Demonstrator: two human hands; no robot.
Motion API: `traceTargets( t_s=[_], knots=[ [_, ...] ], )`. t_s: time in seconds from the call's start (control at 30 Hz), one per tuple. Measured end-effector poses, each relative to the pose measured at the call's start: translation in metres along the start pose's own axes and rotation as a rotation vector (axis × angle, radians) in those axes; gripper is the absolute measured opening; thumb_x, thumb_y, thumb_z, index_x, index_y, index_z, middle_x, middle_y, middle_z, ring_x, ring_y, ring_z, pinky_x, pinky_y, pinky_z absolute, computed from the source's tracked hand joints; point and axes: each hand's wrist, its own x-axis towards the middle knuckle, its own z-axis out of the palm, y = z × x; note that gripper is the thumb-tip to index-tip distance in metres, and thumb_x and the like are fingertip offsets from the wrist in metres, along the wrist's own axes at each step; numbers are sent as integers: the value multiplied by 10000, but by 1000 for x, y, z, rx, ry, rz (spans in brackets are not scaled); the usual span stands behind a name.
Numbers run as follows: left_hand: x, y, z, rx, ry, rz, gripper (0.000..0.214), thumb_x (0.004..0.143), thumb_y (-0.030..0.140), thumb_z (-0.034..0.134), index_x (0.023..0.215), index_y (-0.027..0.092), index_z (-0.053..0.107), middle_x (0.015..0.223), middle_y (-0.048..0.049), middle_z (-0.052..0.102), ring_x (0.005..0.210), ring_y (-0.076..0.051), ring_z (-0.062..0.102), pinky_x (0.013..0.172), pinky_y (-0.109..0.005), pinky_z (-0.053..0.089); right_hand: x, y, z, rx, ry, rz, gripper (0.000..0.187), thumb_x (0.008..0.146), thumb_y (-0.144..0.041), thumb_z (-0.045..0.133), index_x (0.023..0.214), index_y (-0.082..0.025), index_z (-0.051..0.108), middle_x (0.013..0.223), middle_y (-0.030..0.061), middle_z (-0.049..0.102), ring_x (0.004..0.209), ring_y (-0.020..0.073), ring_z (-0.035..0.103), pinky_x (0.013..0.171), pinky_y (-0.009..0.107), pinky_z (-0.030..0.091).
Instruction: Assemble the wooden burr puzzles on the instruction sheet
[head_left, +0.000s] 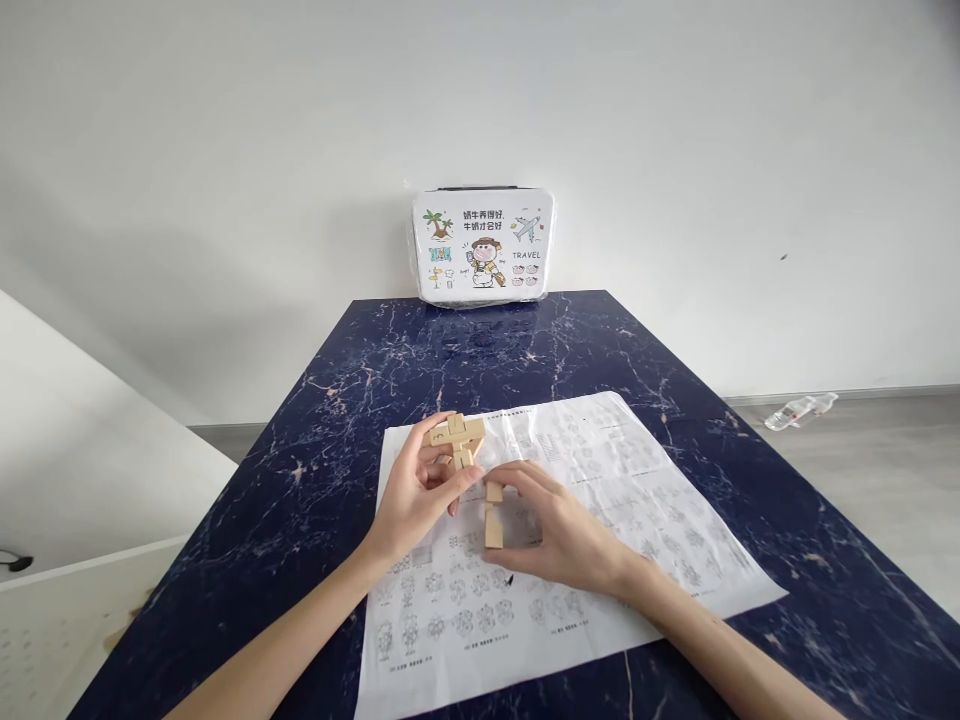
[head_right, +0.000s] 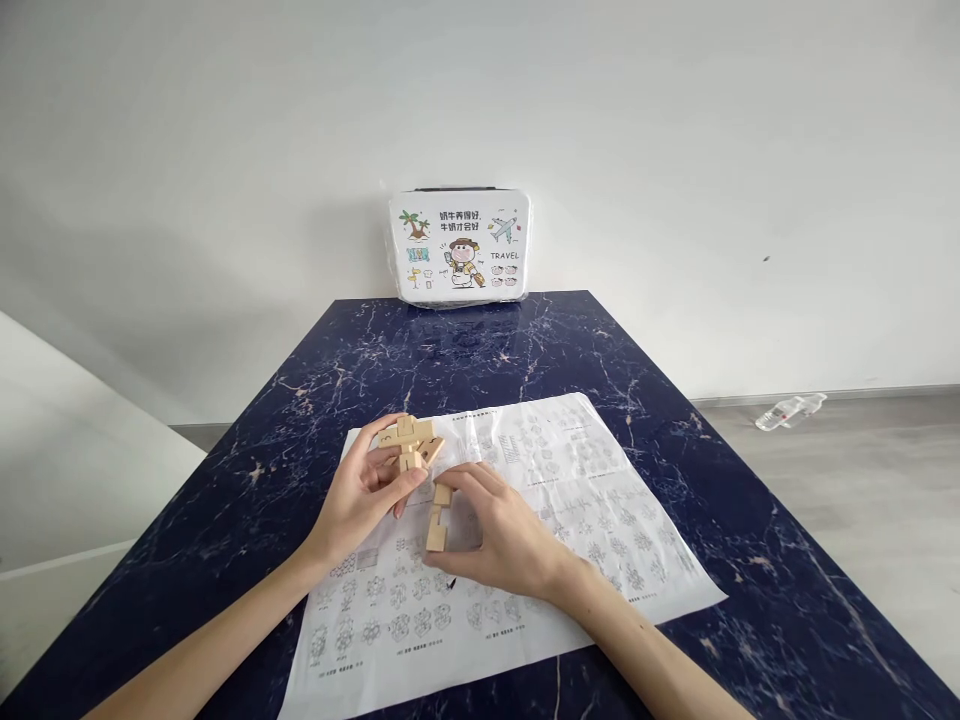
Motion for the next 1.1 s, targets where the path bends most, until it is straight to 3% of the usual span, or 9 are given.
traceTargets(
  t_s=[0.1, 0.23, 0.33, 0.53, 0.93, 1.1],
  knots=[
    [-2, -1, 1, 47, -22, 3, 749, 896, 466, 826, 1505, 304, 421, 1136, -64, 753, 671, -158, 683, 540, -263, 580, 2, -2, -7, 244, 28, 125, 595, 880, -408, 847, 1407, -309, 588, 1259, 92, 702, 1072, 291, 676, 978, 542, 592],
    [-4, -2, 2, 115, -63, 35, 750, 909, 493, 812, 1514, 297, 415, 1065, -56, 760, 672, -181, 693, 531, -280, 579, 2, 0, -14, 561, 15, 190, 683, 934, -467, 794, 1538, -314, 514, 1267, 86, 719, 1184, 297, 681, 1099, 576, 535],
    [-5, -3, 2, 153, -81, 78, 716, 911, 484, 818, 1490, 294, 442, 1039, -43, 751, 653, -169, 672, 542, -286, 579, 2, 1, -15, 661, 12, 214, 720, 946, -486, 785, 1567, -297, 472, 1306, 99, 701, 1224, 291, 676, 1124, 571, 518],
    [-8, -3, 3, 198, -150, 155, 661, 918, 408, 830, 1475, 311, 485, 1257, -70, 710, 709, -147, 656, 618, -290, 563, 5, -1, -13, 662, 65, 141, 490, 897, -469, 847, 1288, -267, 633, 1211, 90, 712, 1043, 244, 706, 1040, 493, 572],
    [-10, -10, 2, 301, -151, 269, 658, 899, 428, 854, 1468, 364, 531, 1362, -82, 672, 878, -219, 725, 598, -291, 598, 6, -2, -13, 615, 22, 155, 521, 942, -505, 788, 1395, -282, 660, 1141, 81, 745, 1057, 266, 700, 1072, 525, 543],
    [-11, -12, 1, 328, -172, 286, 641, 914, 450, 837, 1470, 386, 525, 1438, -77, 646, 668, -123, 650, 540, -271, 575, 3, 8, -11, 513, 92, 175, 566, 885, -531, 836, 1349, -261, 656, 1086, 90, 738, 1062, 290, 705, 1013, 521, 581]
  ],
)
